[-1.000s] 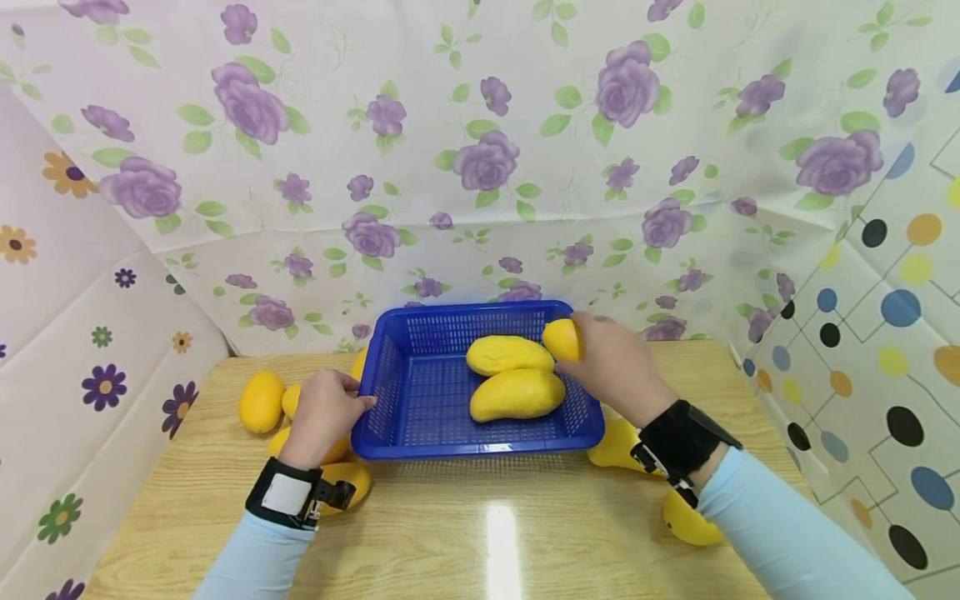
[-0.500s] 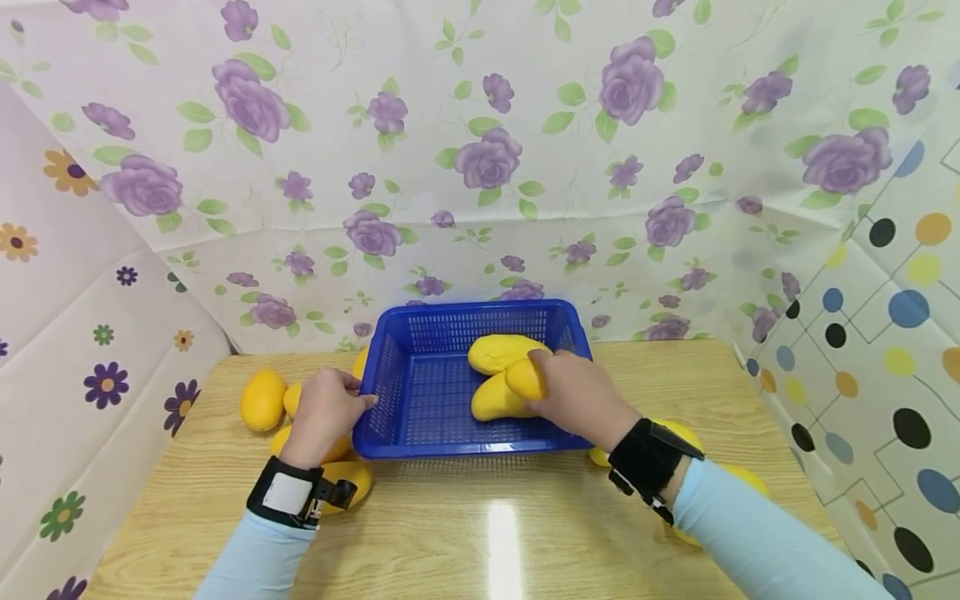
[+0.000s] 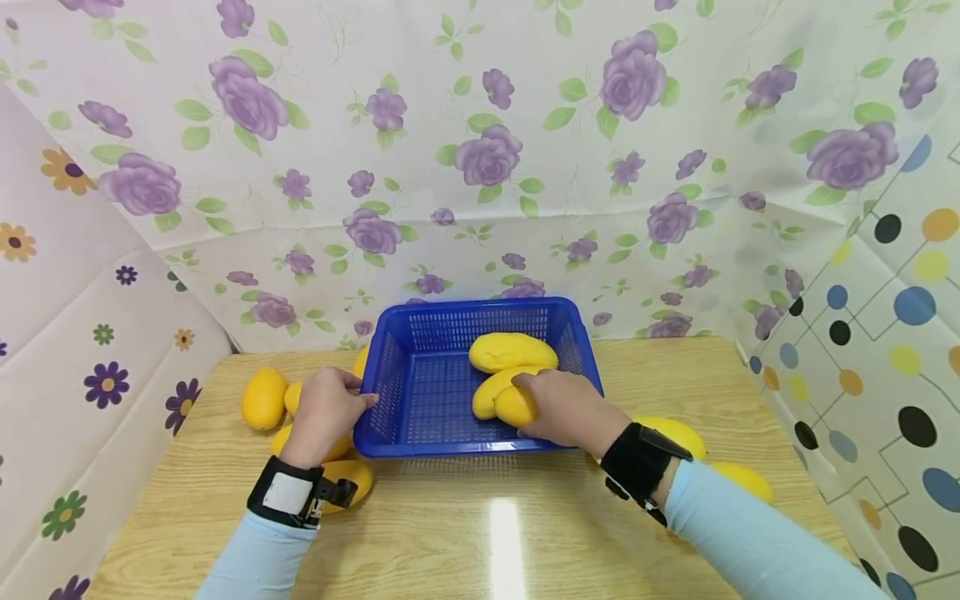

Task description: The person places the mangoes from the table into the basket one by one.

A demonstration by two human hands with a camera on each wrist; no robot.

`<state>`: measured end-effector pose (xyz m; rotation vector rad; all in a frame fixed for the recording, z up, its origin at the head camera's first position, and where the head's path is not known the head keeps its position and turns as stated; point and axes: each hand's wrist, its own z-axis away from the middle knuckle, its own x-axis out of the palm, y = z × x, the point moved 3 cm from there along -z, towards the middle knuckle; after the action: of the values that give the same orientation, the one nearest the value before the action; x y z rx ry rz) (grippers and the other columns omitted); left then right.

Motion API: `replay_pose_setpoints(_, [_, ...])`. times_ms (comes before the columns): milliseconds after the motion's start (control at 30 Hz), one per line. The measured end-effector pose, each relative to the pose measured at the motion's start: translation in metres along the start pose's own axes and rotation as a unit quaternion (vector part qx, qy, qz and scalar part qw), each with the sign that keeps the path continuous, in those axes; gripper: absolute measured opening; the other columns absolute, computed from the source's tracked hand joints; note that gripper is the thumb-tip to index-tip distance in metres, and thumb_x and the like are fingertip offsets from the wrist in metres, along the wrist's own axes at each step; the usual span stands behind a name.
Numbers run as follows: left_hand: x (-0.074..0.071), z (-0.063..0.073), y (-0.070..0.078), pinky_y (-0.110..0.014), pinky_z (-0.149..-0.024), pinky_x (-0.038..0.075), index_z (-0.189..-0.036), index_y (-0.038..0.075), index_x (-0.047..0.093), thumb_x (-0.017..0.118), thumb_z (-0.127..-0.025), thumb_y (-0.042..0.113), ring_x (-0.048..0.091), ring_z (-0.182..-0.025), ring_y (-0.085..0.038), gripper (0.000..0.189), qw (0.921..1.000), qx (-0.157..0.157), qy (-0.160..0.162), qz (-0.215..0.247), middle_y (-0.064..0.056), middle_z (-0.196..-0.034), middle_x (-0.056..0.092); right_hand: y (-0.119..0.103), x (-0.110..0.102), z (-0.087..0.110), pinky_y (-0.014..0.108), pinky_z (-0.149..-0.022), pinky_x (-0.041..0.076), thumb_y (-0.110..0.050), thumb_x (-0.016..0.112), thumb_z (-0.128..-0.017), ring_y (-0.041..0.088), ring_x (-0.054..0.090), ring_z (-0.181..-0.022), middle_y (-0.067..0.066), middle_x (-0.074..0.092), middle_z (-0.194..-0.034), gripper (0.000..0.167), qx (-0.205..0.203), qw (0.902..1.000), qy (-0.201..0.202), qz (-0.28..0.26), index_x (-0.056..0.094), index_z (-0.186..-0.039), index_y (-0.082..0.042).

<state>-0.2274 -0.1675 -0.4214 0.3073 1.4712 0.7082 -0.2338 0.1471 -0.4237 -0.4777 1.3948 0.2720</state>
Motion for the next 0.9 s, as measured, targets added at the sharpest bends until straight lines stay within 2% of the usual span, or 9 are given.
replay_pose_setpoints(533, [-0.0002,-0.0007,0.0001,-0.029,-0.059,0.055,-0.102,0.0,0.069,0.073,-0.081,0.021,0.063,-0.072,-0.023,0.03,1.0,-0.002,0.001,0.001,-0.016,-0.097,0.068,0.0025,0.0033,-0.0019,0.033,-0.079,0.05,-0.057,0.073,-0.07,0.012,0.052,-0.08,-0.004,0.063,-0.099,0.072,-0.008,0.9998,-0.017,0.0,0.053,-0.13,-0.022])
replay_pose_setpoints(767, [0.0003,-0.0005,-0.0001,-0.033,-0.063,0.057,-0.104,-0.002,0.068,0.074,-0.08,0.02,0.064,-0.075,-0.023,0.034,0.9999,0.01,0.005,0.0,-0.019,-0.103,0.068,0.0039,0.0045,0.0009,0.036,-0.083,0.052,-0.05,0.072,-0.075,0.013,0.057,-0.09,0.001,0.064,-0.109,0.064,-0.01,0.9998,-0.017,0.002,0.055,-0.129,-0.022])
replay_pose_setpoints(900, [0.0,-0.0004,-0.0003,-0.033,-0.062,0.057,-0.105,-0.003,0.068,0.073,-0.08,0.02,0.064,-0.075,-0.023,0.034,1.0,0.006,0.002,0.001,-0.019,-0.103,0.068,0.0041,0.0053,0.0017,0.035,-0.082,0.052,-0.048,0.072,-0.077,0.013,0.056,-0.089,0.001,0.064,-0.109,0.061,-0.015,0.9997,-0.019,0.001,0.056,-0.129,-0.022])
